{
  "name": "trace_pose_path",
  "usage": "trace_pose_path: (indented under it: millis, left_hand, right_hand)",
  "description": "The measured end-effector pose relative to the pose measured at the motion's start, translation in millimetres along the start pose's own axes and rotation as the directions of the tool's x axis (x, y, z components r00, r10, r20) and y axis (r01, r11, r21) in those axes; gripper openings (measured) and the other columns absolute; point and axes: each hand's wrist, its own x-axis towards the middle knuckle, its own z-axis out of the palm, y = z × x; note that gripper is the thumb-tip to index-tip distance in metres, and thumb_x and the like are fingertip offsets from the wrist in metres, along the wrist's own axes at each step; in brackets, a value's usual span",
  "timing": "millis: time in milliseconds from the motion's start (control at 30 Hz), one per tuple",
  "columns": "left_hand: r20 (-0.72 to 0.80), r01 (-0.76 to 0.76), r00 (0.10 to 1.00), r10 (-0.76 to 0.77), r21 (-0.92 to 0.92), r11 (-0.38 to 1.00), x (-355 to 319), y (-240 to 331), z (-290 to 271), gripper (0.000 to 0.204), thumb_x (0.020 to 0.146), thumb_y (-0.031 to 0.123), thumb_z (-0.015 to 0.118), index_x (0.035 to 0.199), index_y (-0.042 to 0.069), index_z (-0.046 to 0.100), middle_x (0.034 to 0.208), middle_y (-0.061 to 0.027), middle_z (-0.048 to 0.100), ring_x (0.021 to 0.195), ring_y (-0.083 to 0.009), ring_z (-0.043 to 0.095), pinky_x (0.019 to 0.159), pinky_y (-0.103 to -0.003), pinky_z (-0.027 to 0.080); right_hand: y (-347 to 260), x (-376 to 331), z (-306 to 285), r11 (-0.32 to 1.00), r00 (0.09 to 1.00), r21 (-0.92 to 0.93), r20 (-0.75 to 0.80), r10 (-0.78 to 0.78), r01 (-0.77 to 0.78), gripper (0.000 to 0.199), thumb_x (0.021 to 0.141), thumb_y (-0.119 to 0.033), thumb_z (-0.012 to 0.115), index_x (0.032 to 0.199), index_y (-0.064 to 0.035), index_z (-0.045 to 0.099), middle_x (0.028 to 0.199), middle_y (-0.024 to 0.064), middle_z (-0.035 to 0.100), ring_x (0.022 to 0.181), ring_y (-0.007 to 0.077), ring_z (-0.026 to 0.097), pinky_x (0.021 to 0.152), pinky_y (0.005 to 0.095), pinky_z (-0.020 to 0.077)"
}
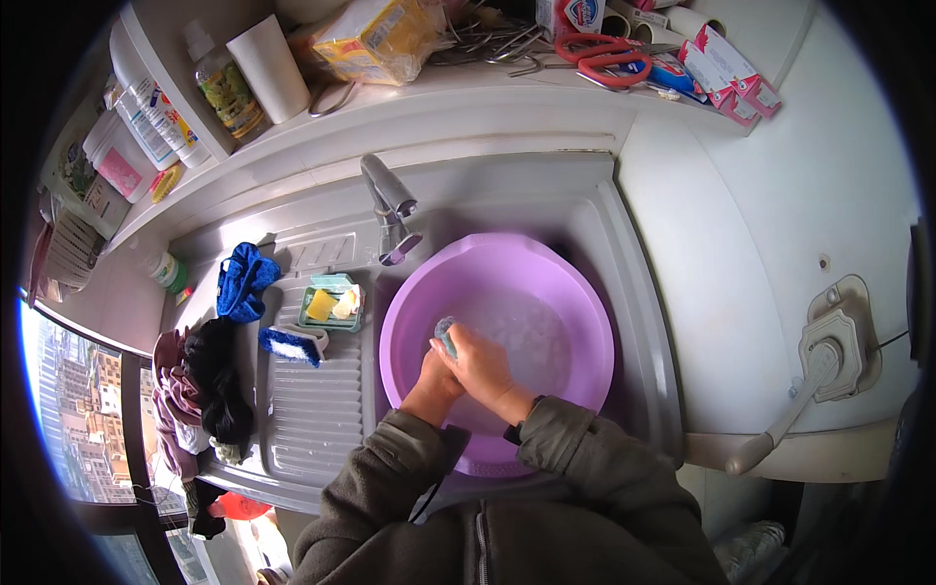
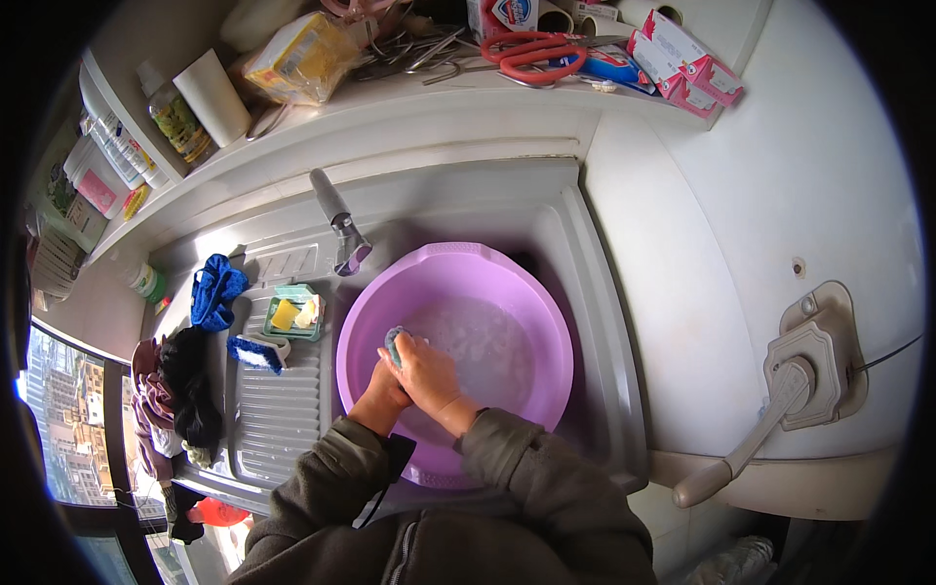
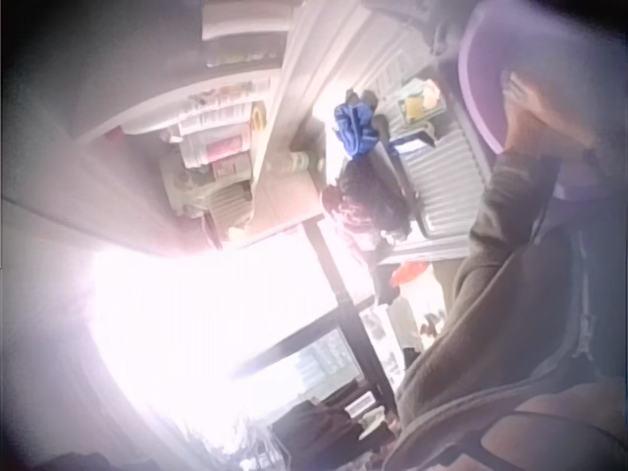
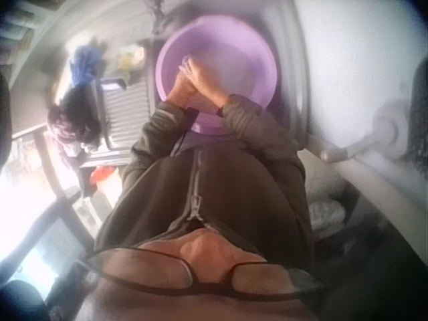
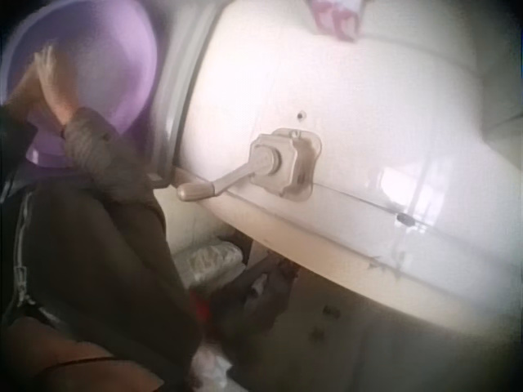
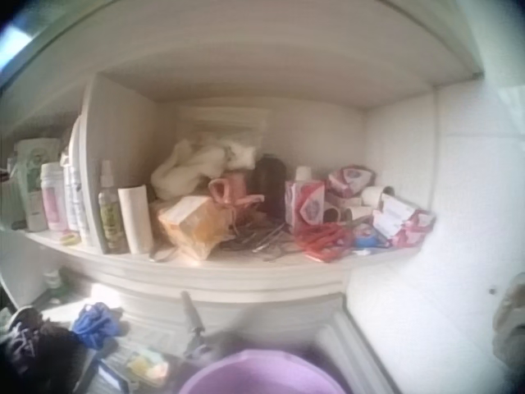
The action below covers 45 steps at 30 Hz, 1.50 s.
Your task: The person hand washes several small garments in a purple basin placed in a sink. They scrub and rinse each item, wring out water, and place the washed clothes on the sink's draining board. The person refills the basin with water from the tap and continues washing additional items.
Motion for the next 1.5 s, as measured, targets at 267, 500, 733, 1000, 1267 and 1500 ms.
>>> trace_pose_path:
  millis: [267,500,733,1000,1267,1500]
  left_hand:
    - [0.018,0.07,0.998,-0.068,-0.162,0.984,1.0,9.8,31.1,0.036,0.109,0.032,0.044,0.123,0.005,0.062,0.112,-0.0106,0.07,0.099,-0.0303,0.069,0.088,-0.046,0.057]
    - [-0.283,0.032,0.958,-0.043,-0.042,0.999,0.8,-2.6,25.2,0.031,0.108,0.031,0.043,0.109,0.007,0.062,0.099,-0.0094,0.067,0.093,-0.0286,0.066,0.085,-0.044,0.054]
    - [-0.252,0.128,0.953,-0.17,-0.174,0.976,4.8,-19.2,5.3,0.033,0.107,0.033,0.046,0.117,0.006,0.063,0.104,-0.009,0.068,0.1,-0.0283,0.067,0.091,-0.044,0.054]
    - [-0.26,-0.027,0.965,-0.031,-0.217,0.976,9.4,-25.0,24.5,0.028,0.106,0.022,0.041,0.106,0.006,0.063,0.101,-0.0117,0.068,0.093,-0.0299,0.068,0.078,-0.045,0.056]
    - [-0.066,0.017,0.997,-0.034,-0.246,0.969,2.0,-13.3,24.9,0.029,0.107,0.024,0.044,0.111,0.005,0.064,0.101,-0.0109,0.069,0.087,-0.0303,0.068,0.078,-0.046,0.056]
    - [-0.507,0.087,0.861,-0.034,0.082,0.993,2.9,-6.5,50.2,0.024,0.108,0.023,0.051,0.119,0.004,0.06,0.104,-0.0085,0.066,0.088,-0.0223,0.067,0.074,-0.043,0.057]
  right_hand:
    - [19.5,8.8,-0.7,0.996,0.996,-0.03,-0.004,0.088,-0.088,0.038,0.103,-0.042,0.053,0.09,-0.0075,0.063,0.073,0.0184,0.069,0.07,0.0437,0.068,0.06,0.0532,0.0533]
    - [12.8,8.1,-7.8,0.986,0.988,-0.065,-0.025,0.153,-0.155,0.035,0.102,-0.037,0.054,0.084,-0.0075,0.06,0.07,0.0178,0.067,0.066,0.0421,0.067,0.059,0.0533,0.0526]
    - [7.4,9.2,-13.8,0.971,0.957,-0.08,-0.207,0.203,-0.224,0.031,0.099,-0.036,0.057,0.091,-0.0066,0.063,0.075,0.0195,0.068,0.072,0.0438,0.066,0.064,0.0544,0.0506]
    - [15.2,13.2,-12.1,0.974,0.974,-0.147,-0.175,0.144,-0.171,0.03,0.1,-0.033,0.059,0.084,-0.0072,0.057,0.074,0.0154,0.067,0.067,0.0403,0.066,0.059,0.0518,0.0516]
    - [16.7,-11.2,5.1,0.999,0.996,-0.026,-0.082,-0.045,0.043,0.03,0.099,-0.033,0.061,0.086,-0.0062,0.057,0.079,0.0159,0.067,0.071,0.0405,0.066,0.063,0.0513,0.0525]
    - [108.2,20.6,2.0,0.938,0.961,0.242,-0.063,0.27,-0.248,0.03,0.099,-0.03,0.068,0.098,-0.0006,0.061,0.089,0.0229,0.067,0.084,0.043,0.066,0.073,0.0455,0.0532]
